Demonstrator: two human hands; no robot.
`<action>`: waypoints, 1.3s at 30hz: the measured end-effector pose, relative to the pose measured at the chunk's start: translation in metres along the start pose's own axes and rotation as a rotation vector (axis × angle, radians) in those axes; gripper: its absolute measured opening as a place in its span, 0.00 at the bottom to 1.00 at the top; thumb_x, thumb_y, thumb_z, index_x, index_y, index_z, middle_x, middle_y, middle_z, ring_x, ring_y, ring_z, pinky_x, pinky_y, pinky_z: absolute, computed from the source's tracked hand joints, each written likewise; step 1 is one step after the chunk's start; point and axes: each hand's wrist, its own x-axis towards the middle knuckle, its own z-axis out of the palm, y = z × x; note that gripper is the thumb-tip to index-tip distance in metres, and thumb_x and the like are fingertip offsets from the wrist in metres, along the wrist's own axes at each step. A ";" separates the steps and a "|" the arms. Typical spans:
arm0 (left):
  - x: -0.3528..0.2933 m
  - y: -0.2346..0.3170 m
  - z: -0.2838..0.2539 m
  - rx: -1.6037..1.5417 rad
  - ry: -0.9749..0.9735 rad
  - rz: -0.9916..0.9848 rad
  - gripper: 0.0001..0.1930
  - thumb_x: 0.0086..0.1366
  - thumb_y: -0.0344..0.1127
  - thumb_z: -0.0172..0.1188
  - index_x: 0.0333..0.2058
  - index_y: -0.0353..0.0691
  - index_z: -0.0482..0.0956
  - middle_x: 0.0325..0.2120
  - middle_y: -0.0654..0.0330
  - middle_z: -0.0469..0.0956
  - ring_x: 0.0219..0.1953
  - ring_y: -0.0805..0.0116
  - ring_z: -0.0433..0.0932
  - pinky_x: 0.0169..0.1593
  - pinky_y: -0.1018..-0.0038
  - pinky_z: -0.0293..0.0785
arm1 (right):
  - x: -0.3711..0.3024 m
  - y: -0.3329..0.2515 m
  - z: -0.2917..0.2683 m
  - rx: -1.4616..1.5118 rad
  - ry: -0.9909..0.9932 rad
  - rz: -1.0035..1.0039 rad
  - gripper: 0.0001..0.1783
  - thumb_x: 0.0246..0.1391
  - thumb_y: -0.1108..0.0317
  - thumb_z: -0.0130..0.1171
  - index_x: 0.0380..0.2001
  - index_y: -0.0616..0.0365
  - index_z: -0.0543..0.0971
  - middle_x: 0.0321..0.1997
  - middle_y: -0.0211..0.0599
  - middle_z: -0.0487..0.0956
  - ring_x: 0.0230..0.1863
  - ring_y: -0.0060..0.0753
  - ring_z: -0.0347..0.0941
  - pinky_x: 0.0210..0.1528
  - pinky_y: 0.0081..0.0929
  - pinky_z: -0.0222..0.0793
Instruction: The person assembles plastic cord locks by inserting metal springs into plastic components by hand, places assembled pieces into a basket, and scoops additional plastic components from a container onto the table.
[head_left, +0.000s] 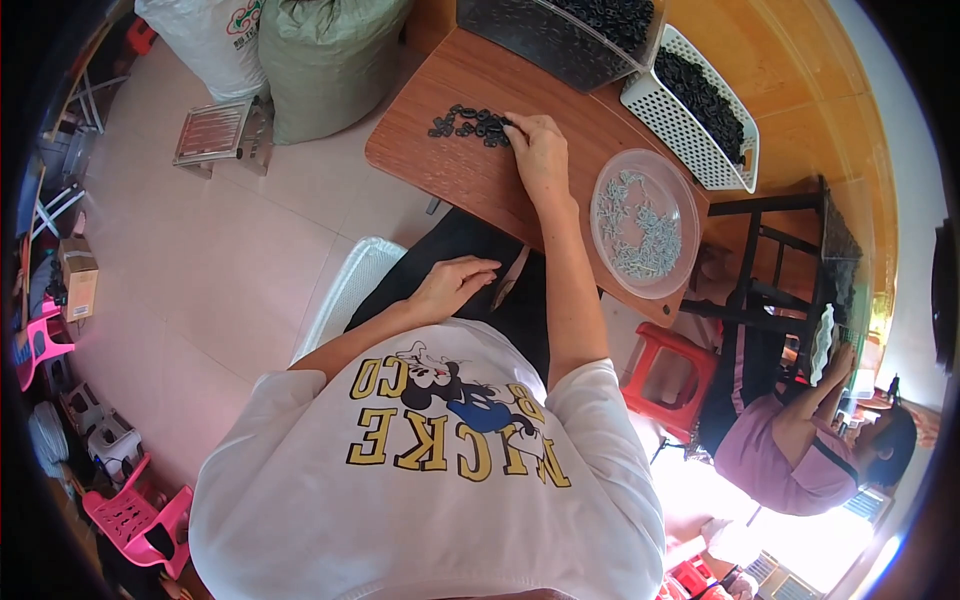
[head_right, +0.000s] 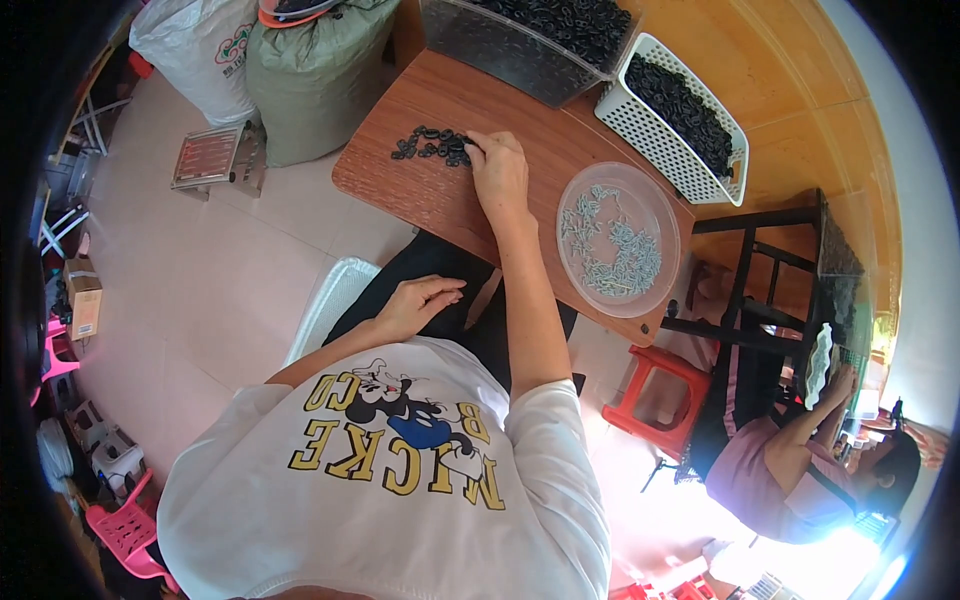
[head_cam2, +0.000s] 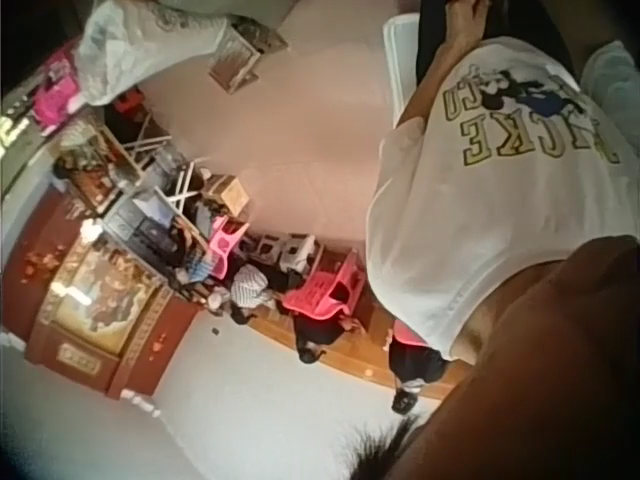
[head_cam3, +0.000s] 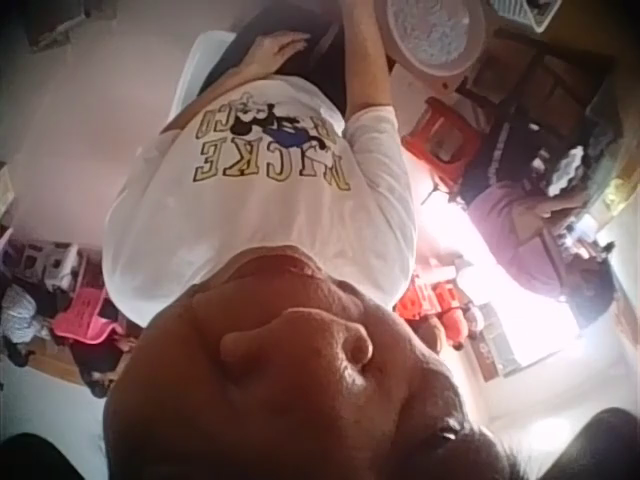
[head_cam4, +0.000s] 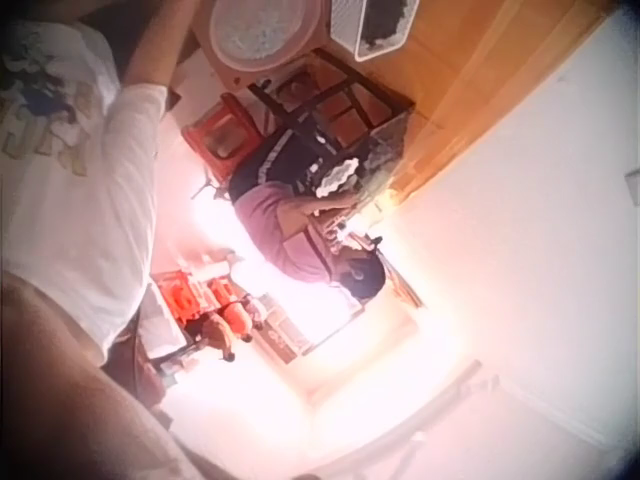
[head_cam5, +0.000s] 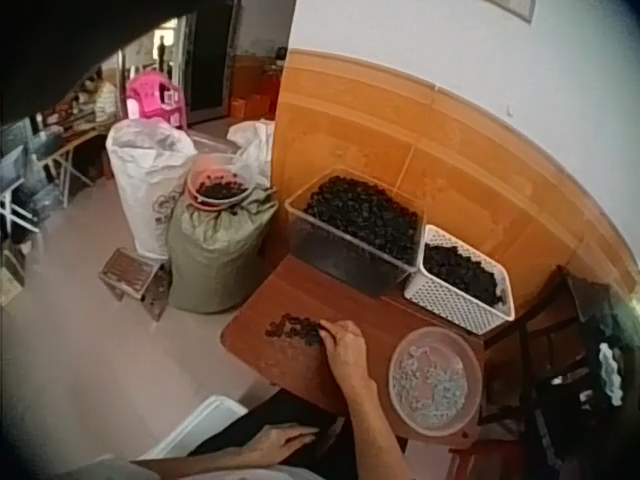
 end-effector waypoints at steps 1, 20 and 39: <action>0.000 0.000 -0.001 0.003 0.000 0.004 0.12 0.64 0.28 0.53 0.45 0.34 0.76 0.37 0.52 0.78 0.38 0.64 0.80 0.40 0.76 0.75 | -0.003 -0.003 0.000 0.005 -0.031 0.012 0.11 0.51 0.71 0.57 0.38 0.59 0.81 0.34 0.46 0.78 0.36 0.46 0.75 0.41 0.32 0.70; 0.001 0.000 -0.004 -0.065 -0.020 -0.031 0.12 0.64 0.29 0.53 0.45 0.33 0.76 0.38 0.50 0.78 0.38 0.61 0.80 0.40 0.74 0.75 | 0.010 0.006 0.005 -0.040 -0.053 0.070 0.11 0.48 0.70 0.60 0.36 0.61 0.81 0.36 0.48 0.77 0.40 0.48 0.74 0.44 0.36 0.69; 0.010 0.115 -0.005 -0.022 -0.607 -0.089 0.12 0.60 0.32 0.58 0.42 0.39 0.79 0.35 0.57 0.80 0.36 0.70 0.79 0.41 0.76 0.73 | -0.047 -0.015 -0.041 0.791 0.106 0.410 0.07 0.48 0.70 0.62 0.29 0.63 0.80 0.26 0.33 0.80 0.28 0.22 0.76 0.32 0.22 0.70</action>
